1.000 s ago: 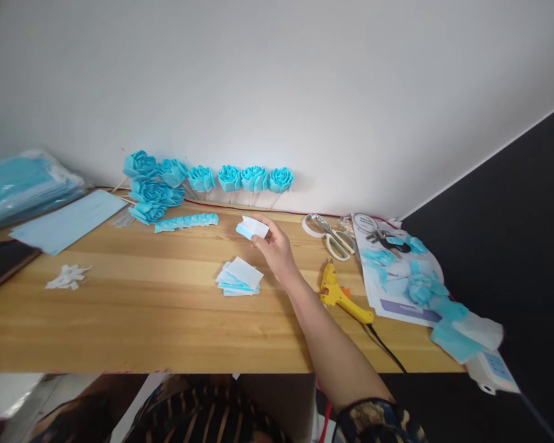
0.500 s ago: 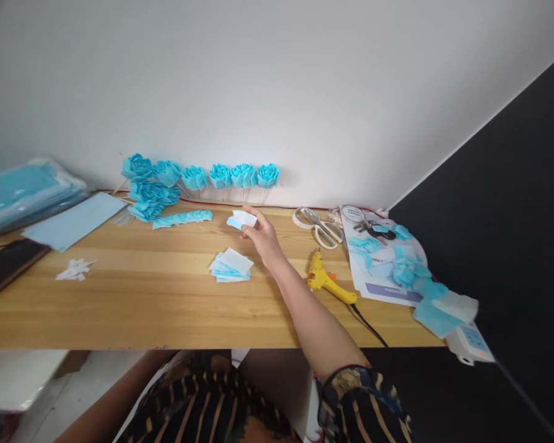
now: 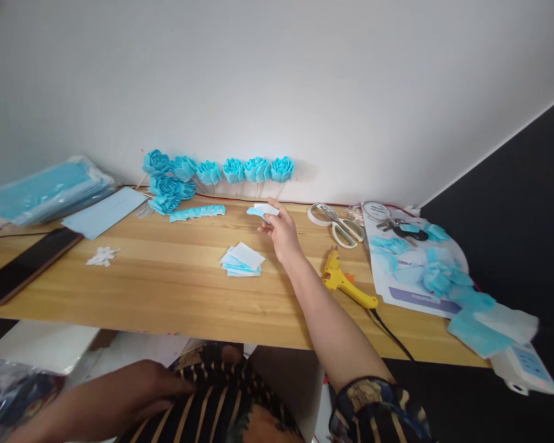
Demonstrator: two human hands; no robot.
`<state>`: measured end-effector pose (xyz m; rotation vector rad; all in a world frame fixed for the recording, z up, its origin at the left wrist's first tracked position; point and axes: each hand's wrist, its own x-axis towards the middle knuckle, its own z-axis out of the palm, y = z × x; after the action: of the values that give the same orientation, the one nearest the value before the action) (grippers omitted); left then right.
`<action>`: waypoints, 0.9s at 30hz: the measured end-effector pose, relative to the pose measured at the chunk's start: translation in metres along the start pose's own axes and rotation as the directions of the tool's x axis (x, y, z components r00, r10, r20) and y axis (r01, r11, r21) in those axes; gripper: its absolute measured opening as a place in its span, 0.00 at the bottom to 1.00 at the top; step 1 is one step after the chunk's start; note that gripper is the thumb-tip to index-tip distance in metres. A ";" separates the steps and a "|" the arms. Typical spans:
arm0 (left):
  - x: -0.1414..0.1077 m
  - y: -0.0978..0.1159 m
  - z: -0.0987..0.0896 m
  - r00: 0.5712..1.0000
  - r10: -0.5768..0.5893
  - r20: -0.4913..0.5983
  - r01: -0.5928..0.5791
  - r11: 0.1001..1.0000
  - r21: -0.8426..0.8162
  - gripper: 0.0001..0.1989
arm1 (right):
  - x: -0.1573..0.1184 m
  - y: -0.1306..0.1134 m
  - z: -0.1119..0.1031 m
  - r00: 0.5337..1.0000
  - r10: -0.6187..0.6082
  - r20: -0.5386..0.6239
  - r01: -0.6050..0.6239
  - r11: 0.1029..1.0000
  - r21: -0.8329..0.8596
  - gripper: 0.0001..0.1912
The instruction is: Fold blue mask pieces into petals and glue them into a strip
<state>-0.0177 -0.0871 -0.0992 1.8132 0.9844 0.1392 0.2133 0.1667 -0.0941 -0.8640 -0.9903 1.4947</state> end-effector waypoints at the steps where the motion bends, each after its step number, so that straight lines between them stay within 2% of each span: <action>1: -0.013 0.010 -0.011 1.000 0.000 0.013 0.000 0.999 0.044 0.15 | 0.000 0.000 0.000 1.000 0.005 -0.004 -0.004 1.000 0.007 0.34; 3: -0.028 0.033 -0.039 0.999 0.009 -0.044 -0.002 0.988 0.153 0.17 | 0.000 0.000 0.000 1.000 0.006 -0.004 -0.006 1.000 0.008 0.34; 5: -0.020 0.046 -0.073 0.980 0.045 -0.195 0.014 0.955 0.295 0.19 | -0.001 0.000 0.000 1.000 -0.001 0.002 0.001 1.000 0.003 0.33; 6: -0.007 0.048 -0.092 0.953 0.089 -0.291 0.026 0.930 0.367 0.20 | -0.002 0.000 0.000 1.000 -0.005 0.002 0.005 1.000 0.002 0.32; 9: 0.052 0.034 -0.147 0.862 0.093 -0.498 0.204 0.836 0.510 0.21 | -0.002 0.001 0.000 1.000 -0.010 -0.015 0.010 1.000 0.004 0.31; 12: 0.110 0.009 -0.194 0.770 0.014 -0.638 0.431 0.726 0.536 0.24 | -0.003 0.002 -0.001 1.000 0.008 -0.015 -0.008 1.000 0.009 0.30; 14: 0.139 -0.008 -0.217 0.752 0.000 -0.659 0.497 0.656 0.568 0.24 | -0.003 0.002 -0.001 1.000 0.013 -0.011 -0.013 1.000 0.014 0.31; 17: 0.165 -0.034 -0.236 0.757 -0.016 -0.653 0.514 0.632 0.580 0.21 | -0.003 0.001 -0.002 1.000 0.010 -0.021 -0.010 1.000 0.023 0.31; 21: 0.179 -0.059 -0.244 0.788 -0.016 -0.615 0.491 0.619 0.613 0.22 | -0.001 0.001 -0.004 0.999 0.026 -0.033 -0.025 0.999 0.029 0.32; 24: 0.178 -0.065 -0.244 0.814 -0.020 -0.581 0.463 0.626 0.627 0.22 | -0.001 0.002 -0.005 0.999 0.036 -0.037 -0.035 0.999 0.027 0.33; 27: 0.169 -0.059 -0.238 0.844 -0.001 -0.537 0.412 0.642 0.646 0.22 | -0.001 0.003 -0.005 0.999 0.046 -0.024 -0.046 0.999 0.026 0.33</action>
<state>-0.0596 0.2079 -0.0916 2.4473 1.8308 0.0440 0.2167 0.1657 -0.0983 -0.8898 -0.9368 1.5293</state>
